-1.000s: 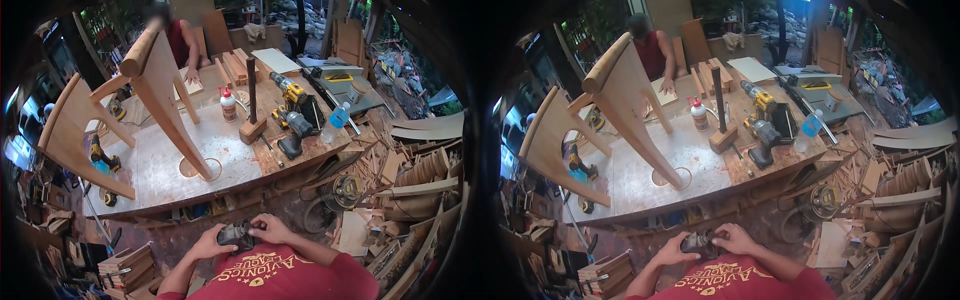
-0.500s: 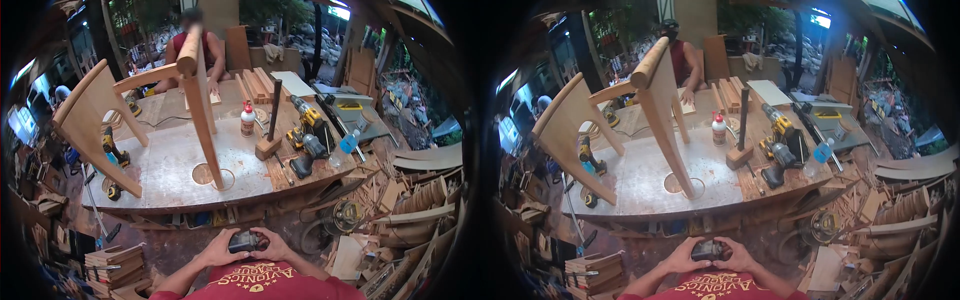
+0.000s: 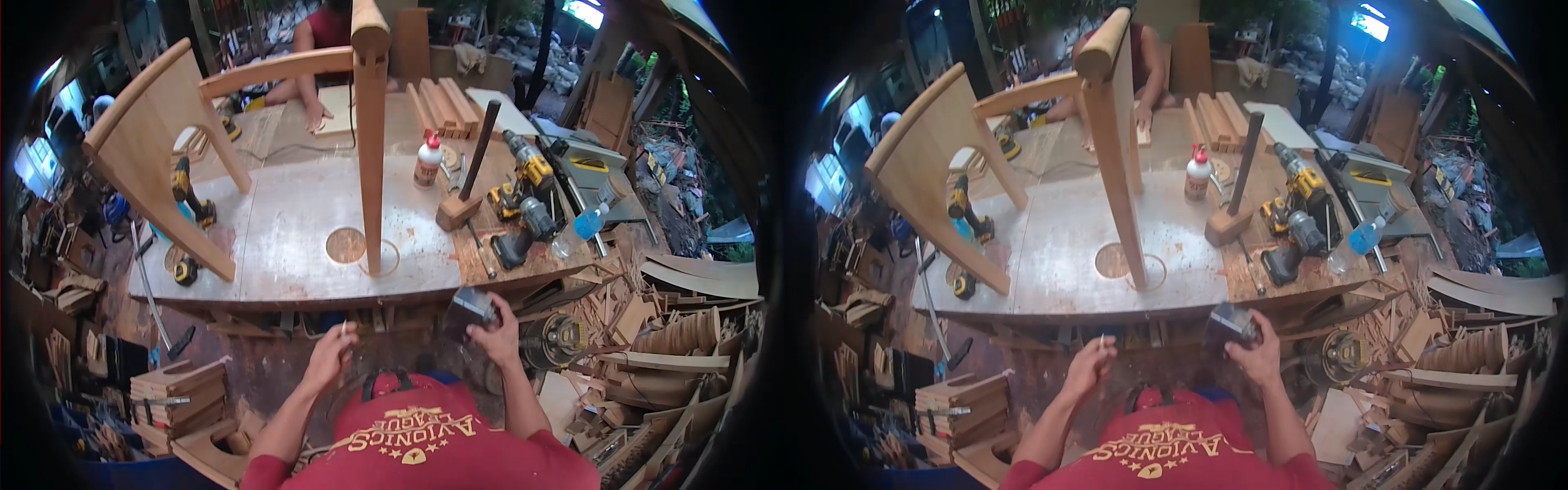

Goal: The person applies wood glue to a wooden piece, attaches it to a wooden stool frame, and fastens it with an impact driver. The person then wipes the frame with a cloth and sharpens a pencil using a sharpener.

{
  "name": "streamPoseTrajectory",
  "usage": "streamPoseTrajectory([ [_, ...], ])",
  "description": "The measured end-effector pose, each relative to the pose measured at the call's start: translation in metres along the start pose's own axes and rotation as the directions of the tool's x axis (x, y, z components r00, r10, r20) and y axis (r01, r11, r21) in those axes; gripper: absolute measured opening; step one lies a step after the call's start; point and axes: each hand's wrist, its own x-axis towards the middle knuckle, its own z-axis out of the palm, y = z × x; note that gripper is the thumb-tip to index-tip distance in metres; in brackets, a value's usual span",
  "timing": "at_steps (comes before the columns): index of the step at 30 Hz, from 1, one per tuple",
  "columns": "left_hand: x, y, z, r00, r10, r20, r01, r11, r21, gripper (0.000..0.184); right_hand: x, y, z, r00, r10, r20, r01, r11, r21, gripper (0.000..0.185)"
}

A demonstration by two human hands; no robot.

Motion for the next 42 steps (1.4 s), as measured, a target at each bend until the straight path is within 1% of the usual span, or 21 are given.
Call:
streamPoseTrajectory([
  [1, 0.010, 0.000, 0.011, 0.997, 0.036, 0.073, -0.020, 0.979, -0.201, 0.034, 0.010, 0.005, 0.001, 0.999, -0.032, -0.026, 0.032, 0.999, 0.004, 0.079],
  [3, 0.031, 0.005, 0.036, 0.993, 0.072, 0.095, -0.035, 0.937, -0.346, 0.032, 0.028, 0.000, 0.019, 0.986, -0.119, -0.115, 0.132, 0.985, 0.109, 0.073],
  [5, 0.054, 0.005, 0.059, 0.990, 0.103, 0.097, -0.059, 0.924, -0.378, 0.032, 0.054, 0.019, 0.024, 0.968, -0.164, -0.188, 0.171, 0.985, 0.023, 0.071],
  [8, 0.086, 0.000, 0.085, 0.997, 0.043, 0.062, -0.026, 0.965, -0.260, 0.032, 0.096, 0.042, 0.024, 0.954, -0.239, -0.183, 0.194, 0.953, -0.233, 0.075],
  [9, 0.099, -0.001, 0.092, 0.999, 0.023, 0.044, -0.012, 0.970, -0.242, 0.032, 0.104, 0.030, 0.029, 0.926, -0.339, -0.167, 0.257, 0.888, -0.381, 0.075],
  [11, 0.126, -0.003, 0.109, 1.000, -0.022, 0.001, 0.021, 0.976, -0.217, 0.033, 0.129, 0.028, 0.040, 0.981, -0.147, -0.125, 0.135, 0.986, -0.099, 0.074],
  [13, 0.171, -0.008, 0.125, 0.998, -0.028, -0.062, 0.017, 0.983, -0.182, 0.033, 0.176, 0.082, 0.046, 0.944, -0.299, -0.138, 0.271, 0.943, -0.195, 0.071],
  [15, 0.220, -0.018, 0.128, 0.995, -0.046, -0.088, 0.035, 0.993, -0.117, 0.032, 0.202, 0.072, 0.057, 0.935, -0.328, -0.131, 0.266, 0.898, -0.350, 0.069],
  [16, 0.233, -0.009, 0.139, 0.983, -0.024, -0.184, 0.008, 0.996, -0.086, 0.028, 0.212, 0.060, 0.062, 0.944, -0.307, -0.121, 0.241, 0.891, -0.386, 0.069],
  [19, 0.295, -0.015, 0.138, 0.964, 0.028, -0.263, -0.059, 0.992, -0.111, 0.030, 0.243, 0.068, 0.072, 0.909, -0.393, -0.140, 0.317, 0.869, -0.380, 0.073],
  [20, 0.310, -0.016, 0.137, 0.947, 0.056, -0.315, -0.075, 0.996, -0.047, 0.037, 0.250, 0.080, 0.074, 0.895, -0.436, -0.099, 0.369, 0.845, -0.386, 0.077],
  [23, 0.331, -0.004, 0.150, 0.886, 0.102, -0.453, -0.130, 0.991, -0.032, 0.046, 0.248, 0.077, 0.073, 0.920, -0.385, -0.068, 0.320, 0.841, -0.436, 0.084],
  [24, 0.344, -0.011, 0.144, 0.889, 0.114, -0.444, -0.144, 0.989, -0.036, 0.051, 0.245, 0.078, 0.067, 0.934, -0.358, -0.011, 0.311, 0.825, -0.471, 0.090],
  [27, 0.351, 0.006, 0.157, 0.853, 0.280, -0.440, -0.223, 0.959, 0.177, 0.056, 0.240, 0.097, 0.048, 0.959, -0.278, 0.058, 0.282, 0.912, -0.297, 0.089],
  [28, 0.383, -0.029, 0.135, 0.809, 0.415, -0.416, -0.282, 0.895, 0.345, 0.054, 0.239, 0.093, 0.042, 0.963, -0.250, 0.100, 0.268, 0.923, -0.277, 0.088],
  [31, 0.379, -0.013, 0.143, 0.823, 0.320, -0.469, -0.219, 0.941, 0.258, 0.050, 0.240, 0.087, 0.029, 0.968, -0.178, 0.176, 0.223, 0.935, -0.277, 0.087],
  [32, 0.379, -0.015, 0.140, 0.832, 0.257, -0.492, -0.226, 0.966, 0.123, 0.046, 0.239, 0.082, 0.025, 0.970, -0.169, 0.173, 0.207, 0.950, -0.234, 0.085],
  [35, 0.346, 0.002, 0.155, 0.831, 0.242, -0.501, -0.246, 0.967, 0.060, 0.044, 0.242, 0.089, 0.022, 0.957, -0.253, 0.142, 0.280, 0.931, -0.235, 0.083],
  [38, 0.294, 0.026, 0.183, 0.838, 0.126, -0.530, -0.204, 0.975, -0.091, 0.039, 0.243, 0.068, 0.024, 0.976, -0.196, 0.093, 0.216, 0.914, -0.344, 0.084],
  [41, 0.263, 0.010, 0.179, 0.865, 0.143, -0.481, -0.214, 0.972, -0.096, 0.033, 0.243, 0.034, 0.035, 0.896, -0.437, 0.077, 0.397, 0.711, -0.581, 0.088],
  [42, 0.251, 0.009, 0.183, 0.864, 0.169, -0.474, -0.243, 0.965, -0.097, 0.033, 0.245, 0.023, 0.042, 0.902, -0.420, 0.095, 0.387, 0.692, -0.609, 0.089],
])
